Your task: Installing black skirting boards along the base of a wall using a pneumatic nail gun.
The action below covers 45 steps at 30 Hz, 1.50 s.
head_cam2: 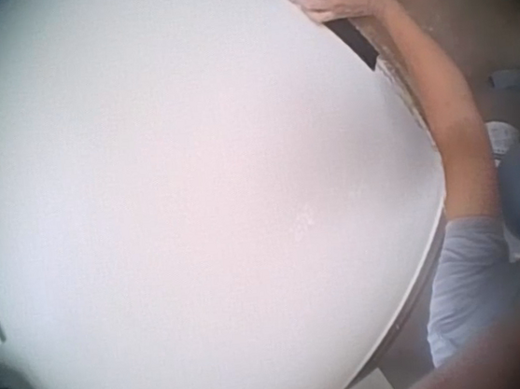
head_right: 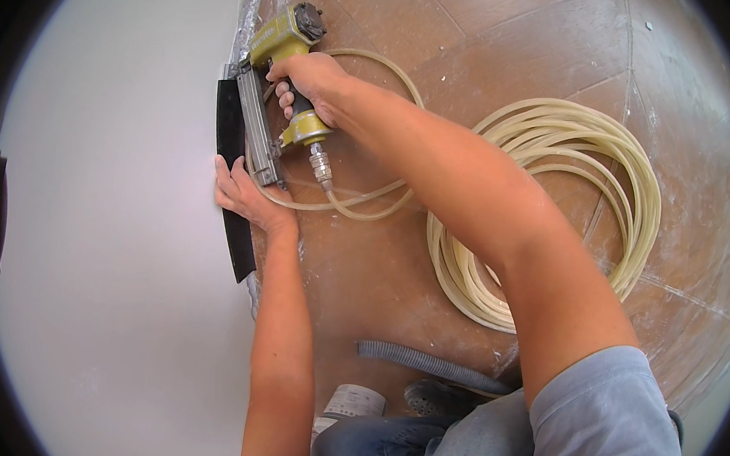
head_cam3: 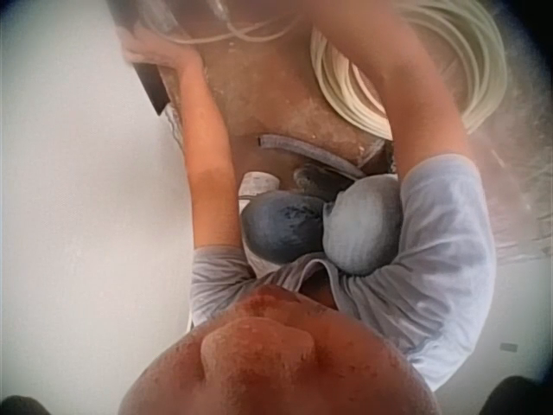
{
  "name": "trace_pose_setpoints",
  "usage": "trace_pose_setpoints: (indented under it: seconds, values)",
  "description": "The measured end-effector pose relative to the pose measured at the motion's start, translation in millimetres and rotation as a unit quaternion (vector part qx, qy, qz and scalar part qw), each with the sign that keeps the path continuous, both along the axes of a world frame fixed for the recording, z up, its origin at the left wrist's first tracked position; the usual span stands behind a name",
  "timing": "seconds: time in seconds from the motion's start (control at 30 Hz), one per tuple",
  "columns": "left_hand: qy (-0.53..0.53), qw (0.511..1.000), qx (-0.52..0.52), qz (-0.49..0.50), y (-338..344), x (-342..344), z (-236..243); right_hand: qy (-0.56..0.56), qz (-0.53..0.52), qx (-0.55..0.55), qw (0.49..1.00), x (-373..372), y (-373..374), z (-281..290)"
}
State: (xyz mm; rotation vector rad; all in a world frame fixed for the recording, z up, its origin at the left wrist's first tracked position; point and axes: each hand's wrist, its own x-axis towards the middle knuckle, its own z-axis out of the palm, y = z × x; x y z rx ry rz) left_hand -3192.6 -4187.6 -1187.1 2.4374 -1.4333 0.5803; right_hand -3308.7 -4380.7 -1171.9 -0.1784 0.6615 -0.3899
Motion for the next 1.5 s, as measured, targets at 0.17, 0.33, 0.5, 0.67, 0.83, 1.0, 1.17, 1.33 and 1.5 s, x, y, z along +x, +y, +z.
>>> trace_pose_setpoints:
  seconds: [0.17,0.33,0.5,0.67,0.83,1.0,1.17,1.33,1.5]
  values:
    - [0.006,1.0,0.002,0.005,-0.8,-1.5,0.8,0.009,-0.006,-0.004,1.0,-0.1,-1.0,-0.6]
    - [0.045,0.999,0.005,0.012,2.3,-1.0,-0.1,0.019,-0.022,0.0,1.0,-5.1,8.0,1.3]
    - [0.048,0.999,-0.011,-0.004,-2.9,3.7,4.8,0.019,-0.015,-0.004,1.0,-6.6,7.7,8.8]
    - [0.051,0.998,-0.023,-0.02,-4.1,1.4,3.8,0.021,-0.022,-0.021,0.999,-4.1,7.0,6.9]
    - [0.035,0.999,-0.023,-0.028,-0.6,1.9,3.0,0.02,-0.02,-0.02,0.999,-3.3,9.0,5.5]
    - [0.05,0.998,-0.013,-0.018,2.4,1.0,3.1,0.021,-0.018,-0.016,1.0,-4.4,11.2,5.0]
    - [0.038,0.999,-0.014,-0.026,1.0,5.2,0.4,0.02,-0.017,-0.019,0.999,-3.7,8.6,6.6]
    - [0.041,0.999,-0.019,-0.027,-1.1,6.2,0.0,0.024,-0.017,-0.017,0.999,-2.3,6.0,7.1]
    - [0.039,0.999,-0.017,-0.023,0.4,6.6,-1.3,0.019,-0.018,-0.01,1.0,-1.7,6.7,5.4]
